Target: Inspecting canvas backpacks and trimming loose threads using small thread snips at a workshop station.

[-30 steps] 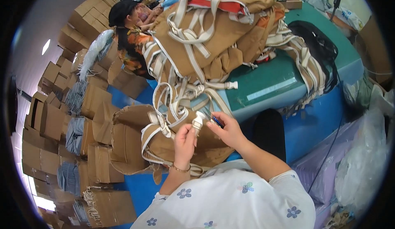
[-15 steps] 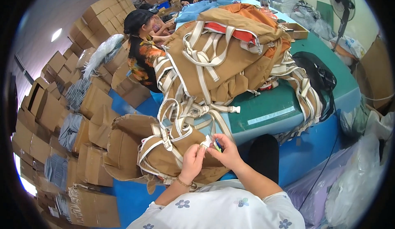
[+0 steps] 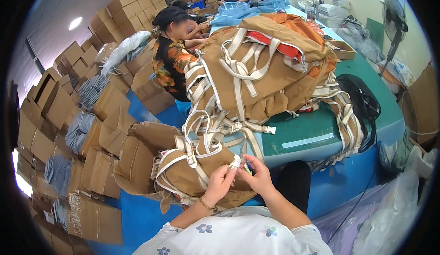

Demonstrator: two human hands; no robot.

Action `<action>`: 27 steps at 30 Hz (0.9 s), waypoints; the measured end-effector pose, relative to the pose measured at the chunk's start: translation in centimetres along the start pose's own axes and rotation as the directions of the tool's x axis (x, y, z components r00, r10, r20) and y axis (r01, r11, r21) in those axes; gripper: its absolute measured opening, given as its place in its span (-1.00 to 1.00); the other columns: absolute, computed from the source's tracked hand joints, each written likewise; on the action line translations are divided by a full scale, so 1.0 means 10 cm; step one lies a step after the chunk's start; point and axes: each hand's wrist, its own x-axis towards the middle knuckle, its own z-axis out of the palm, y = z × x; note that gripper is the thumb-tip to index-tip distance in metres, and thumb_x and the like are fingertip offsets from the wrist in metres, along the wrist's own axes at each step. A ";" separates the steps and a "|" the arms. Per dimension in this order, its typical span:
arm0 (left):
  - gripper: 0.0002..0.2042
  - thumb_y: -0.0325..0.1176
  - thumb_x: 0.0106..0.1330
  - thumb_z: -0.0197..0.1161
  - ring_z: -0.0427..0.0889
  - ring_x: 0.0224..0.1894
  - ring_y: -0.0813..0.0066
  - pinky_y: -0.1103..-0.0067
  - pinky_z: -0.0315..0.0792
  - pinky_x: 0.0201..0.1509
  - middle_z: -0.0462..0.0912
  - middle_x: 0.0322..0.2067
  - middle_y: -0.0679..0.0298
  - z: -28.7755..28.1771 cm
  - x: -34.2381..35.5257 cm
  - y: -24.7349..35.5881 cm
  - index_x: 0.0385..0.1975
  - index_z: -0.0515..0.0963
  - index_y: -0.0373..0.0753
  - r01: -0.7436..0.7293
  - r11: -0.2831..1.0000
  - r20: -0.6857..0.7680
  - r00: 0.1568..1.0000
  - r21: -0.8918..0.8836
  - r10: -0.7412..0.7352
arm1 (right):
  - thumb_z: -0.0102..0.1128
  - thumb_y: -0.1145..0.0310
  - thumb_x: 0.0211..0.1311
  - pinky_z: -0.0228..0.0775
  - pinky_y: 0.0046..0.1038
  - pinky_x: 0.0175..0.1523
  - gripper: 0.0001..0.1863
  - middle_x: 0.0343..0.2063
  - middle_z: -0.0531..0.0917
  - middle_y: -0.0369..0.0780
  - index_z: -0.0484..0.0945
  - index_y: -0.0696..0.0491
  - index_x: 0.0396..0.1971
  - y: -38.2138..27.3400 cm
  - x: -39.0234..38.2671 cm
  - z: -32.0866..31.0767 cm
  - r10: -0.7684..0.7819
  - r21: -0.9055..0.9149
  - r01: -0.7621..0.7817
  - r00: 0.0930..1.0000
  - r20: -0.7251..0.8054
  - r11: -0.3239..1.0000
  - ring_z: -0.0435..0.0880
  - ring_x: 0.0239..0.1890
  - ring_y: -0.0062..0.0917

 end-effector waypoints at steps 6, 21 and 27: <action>-0.76 -0.32 0.36 -0.03 0.42 -0.62 0.43 0.54 0.31 -0.51 0.38 -0.62 0.22 0.02 -0.05 0.01 -0.50 0.38 -0.35 0.051 0.989 -0.021 0.998 -0.139 -0.055 | 0.26 0.54 0.05 0.33 -0.63 -0.03 -0.46 -0.22 0.53 -0.27 0.30 0.23 0.07 0.00 -0.01 0.02 -0.050 -0.033 0.052 0.997 0.063 0.998 0.49 -0.16 -0.67; -0.71 -0.26 0.40 -0.19 0.51 -0.51 0.54 0.65 0.42 -0.43 0.52 -0.49 0.27 -0.15 0.07 0.08 -0.18 0.42 -0.31 0.349 0.560 0.163 0.921 -0.752 -0.354 | 0.18 0.55 0.12 0.33 -0.60 -0.01 -0.50 -0.25 0.58 -0.24 0.28 0.26 0.08 -0.15 0.06 0.08 0.055 -0.063 -0.060 0.995 -0.089 0.996 0.54 -0.17 -0.65; -0.76 -0.30 0.39 -0.12 0.54 -0.43 0.56 0.67 0.42 -0.34 0.54 -0.43 0.27 -0.18 0.11 0.10 -0.17 0.42 -0.31 0.356 0.575 0.190 0.925 -0.737 -0.330 | 0.26 0.48 0.08 0.33 -0.61 -0.01 -0.46 -0.26 0.58 -0.25 0.30 0.29 0.06 0.08 0.04 -0.04 0.065 -0.011 -0.067 0.991 -0.121 0.998 0.54 -0.17 -0.65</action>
